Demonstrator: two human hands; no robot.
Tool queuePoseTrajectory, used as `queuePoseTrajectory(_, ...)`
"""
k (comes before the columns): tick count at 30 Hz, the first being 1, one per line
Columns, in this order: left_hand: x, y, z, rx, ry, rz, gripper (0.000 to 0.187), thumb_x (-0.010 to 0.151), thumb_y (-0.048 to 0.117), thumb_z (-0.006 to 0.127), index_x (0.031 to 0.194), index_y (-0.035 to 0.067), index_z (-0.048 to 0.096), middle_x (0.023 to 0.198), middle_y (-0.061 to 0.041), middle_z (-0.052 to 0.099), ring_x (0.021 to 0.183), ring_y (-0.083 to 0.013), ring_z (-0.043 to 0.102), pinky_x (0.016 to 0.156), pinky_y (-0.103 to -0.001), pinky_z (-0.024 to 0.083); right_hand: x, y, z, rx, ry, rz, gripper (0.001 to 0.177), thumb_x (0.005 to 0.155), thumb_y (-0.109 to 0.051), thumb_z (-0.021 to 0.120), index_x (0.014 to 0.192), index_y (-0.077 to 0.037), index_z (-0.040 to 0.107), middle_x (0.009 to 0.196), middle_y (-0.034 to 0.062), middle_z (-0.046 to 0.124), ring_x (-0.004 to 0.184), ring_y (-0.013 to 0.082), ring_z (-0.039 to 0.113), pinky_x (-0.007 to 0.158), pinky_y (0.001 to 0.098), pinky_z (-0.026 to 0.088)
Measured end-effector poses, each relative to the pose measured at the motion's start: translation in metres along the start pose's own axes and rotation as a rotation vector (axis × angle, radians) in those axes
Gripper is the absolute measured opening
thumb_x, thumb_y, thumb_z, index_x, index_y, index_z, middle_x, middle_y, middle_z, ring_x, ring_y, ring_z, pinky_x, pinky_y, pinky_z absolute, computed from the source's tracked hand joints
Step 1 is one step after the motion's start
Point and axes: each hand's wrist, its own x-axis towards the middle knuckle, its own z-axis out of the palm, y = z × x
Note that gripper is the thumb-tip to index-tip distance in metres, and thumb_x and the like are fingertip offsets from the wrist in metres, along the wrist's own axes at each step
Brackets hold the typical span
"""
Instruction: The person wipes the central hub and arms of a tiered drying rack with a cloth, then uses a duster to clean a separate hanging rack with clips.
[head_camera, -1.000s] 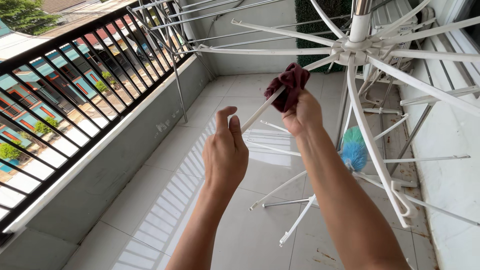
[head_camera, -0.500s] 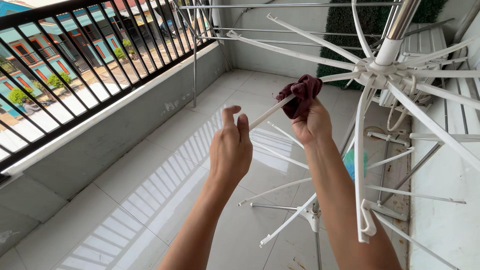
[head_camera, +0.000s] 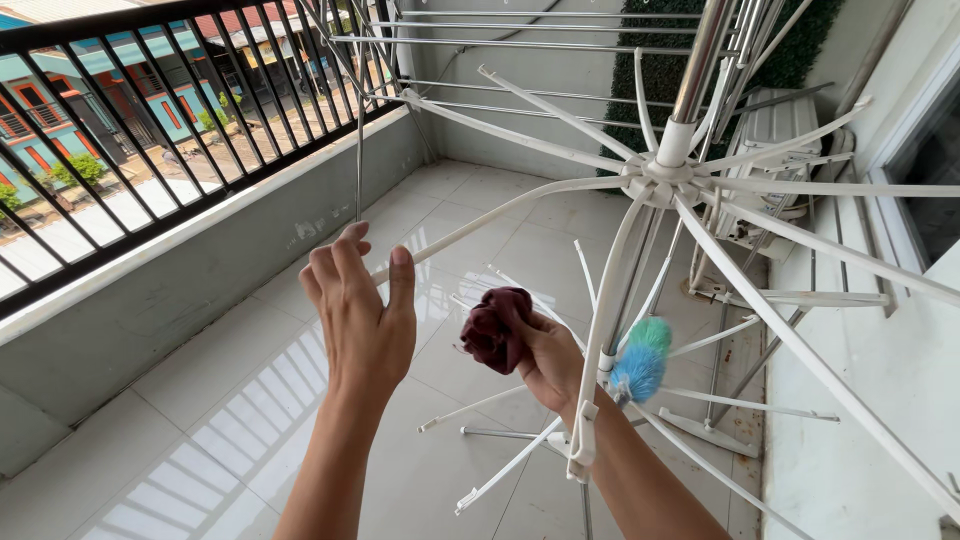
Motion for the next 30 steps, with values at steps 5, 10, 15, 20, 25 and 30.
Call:
queuePoseTrajectory(5,-0.036,0.074,-0.047,-0.146,-0.446,0.033,0.053,0.096,0.049,0.056,0.117,0.001,0.067,0.109,-0.013,0.065,0.109,-0.0261,0.057,0.095,-0.045,0.045,-0.021,-0.04,-0.081,0.493,-0.339,-0.209,0.022,0.109,0.004,0.045,0.129,0.007,0.054,0.108,0.0124,0.066,0.086,0.0152,0.069,0.078,0.0255,0.059)
queuePoseTrajectory(10,-0.071,0.118,-0.048,-0.035,-0.495,0.37,0.068,0.091,0.065,0.069,0.114,0.001,0.07,0.097,-0.011,0.069,0.1,-0.0272,0.061,0.089,-0.046,0.048,0.022,-0.083,-0.118,0.515,-0.073,-0.282,0.014,0.108,-0.008,0.043,0.108,-0.001,0.056,0.089,0.0031,0.06,0.07,0.0078,0.054,0.092,0.0302,0.063)
queuePoseTrajectory(15,-0.089,0.13,-0.046,0.004,-0.674,0.125,0.04,0.089,0.044,0.071,0.103,0.007,0.075,0.074,-0.005,0.071,0.073,-0.0192,0.069,0.062,-0.039,0.054,0.082,-0.113,-0.103,0.507,-0.306,-0.387,0.017,0.111,-0.01,0.046,0.114,-0.007,0.062,0.095,0.0087,0.066,0.08,0.0185,0.061,0.071,0.033,0.053)
queuePoseTrajectory(20,-0.096,0.13,-0.051,0.097,-0.413,0.227,0.021,0.096,0.02,0.064,0.094,0.0,0.072,0.071,-0.008,0.071,0.071,-0.0223,0.067,0.059,-0.039,0.053,0.076,-0.115,-0.062,0.742,-0.173,-0.333,0.025,0.105,-0.001,0.045,0.114,-0.01,0.067,0.099,0.0021,0.069,0.085,0.0202,0.062,0.071,0.0366,0.049)
queuePoseTrajectory(25,-0.086,0.109,-0.055,0.232,-0.347,0.103,0.019,0.096,0.014,0.059,0.095,0.0,0.072,0.069,-0.01,0.068,0.071,-0.0256,0.065,0.061,-0.041,0.053,0.039,-0.085,-0.018,0.586,-0.21,-0.29,0.021,0.103,0.0,0.047,0.112,-0.009,0.064,0.099,0.0026,0.067,0.088,0.0232,0.062,0.077,0.0413,0.053)
queuePoseTrajectory(30,-0.068,0.08,-0.042,0.29,-0.202,0.112,0.02,0.096,0.011,0.06,0.091,-0.001,0.074,0.08,-0.01,0.074,0.079,-0.0274,0.068,0.066,-0.043,0.054,-0.013,-0.038,0.042,0.471,-0.298,-0.18,0.019,0.103,-0.012,0.051,0.12,-0.007,0.059,0.106,0.0101,0.067,0.095,0.0287,0.066,0.088,0.0464,0.058)
